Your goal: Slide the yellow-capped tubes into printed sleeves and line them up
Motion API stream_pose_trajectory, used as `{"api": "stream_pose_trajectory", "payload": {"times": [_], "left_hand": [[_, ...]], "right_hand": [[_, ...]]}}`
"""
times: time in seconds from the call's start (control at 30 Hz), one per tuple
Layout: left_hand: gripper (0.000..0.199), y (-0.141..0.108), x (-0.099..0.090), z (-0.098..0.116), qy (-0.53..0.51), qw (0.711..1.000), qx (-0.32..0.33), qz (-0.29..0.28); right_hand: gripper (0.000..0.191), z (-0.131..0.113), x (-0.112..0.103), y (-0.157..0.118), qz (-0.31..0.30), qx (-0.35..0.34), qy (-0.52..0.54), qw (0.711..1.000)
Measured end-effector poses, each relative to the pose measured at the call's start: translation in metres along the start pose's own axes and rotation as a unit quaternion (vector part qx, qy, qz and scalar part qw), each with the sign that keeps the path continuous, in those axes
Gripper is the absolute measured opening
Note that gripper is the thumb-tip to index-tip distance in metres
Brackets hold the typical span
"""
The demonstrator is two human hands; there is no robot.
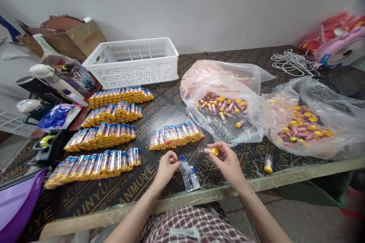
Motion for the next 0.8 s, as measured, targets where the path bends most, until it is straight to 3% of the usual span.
{"api": "stream_pose_trajectory", "payload": {"times": [0.13,0.37,0.5,0.7,0.8], "left_hand": [[0.035,0.0,0.003,0.001,-0.139,0.987,-0.075,0.006],[0.03,-0.001,0.003,0.003,-0.273,0.951,-0.118,0.083],[0.033,-0.002,0.003,0.019,-0.302,0.944,-0.082,0.102],[0.04,0.0,0.002,0.037,-0.314,0.939,-0.03,0.137],[0.04,0.0,0.002,0.037,-0.311,0.94,-0.018,0.139]], "right_hand": [[0.023,-0.005,0.01,-0.005,-0.004,0.009,0.02,1.0],[0.014,-0.014,0.016,-0.016,0.025,-0.041,0.036,0.998],[0.021,-0.024,0.02,-0.029,0.03,-0.081,0.02,0.996],[0.035,-0.039,0.024,-0.035,0.091,-0.167,-0.032,0.981],[0.039,-0.043,0.028,-0.034,0.068,-0.203,-0.033,0.976]]}}
Point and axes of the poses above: each hand's wrist, its own y-axis towards the middle knuckle, its own x-axis out of the palm, z = x × y, the point moved 1 cm from there along y, towards the middle knuckle, and after that the axes turned 13 degrees about -y, right-handed, at the moved point
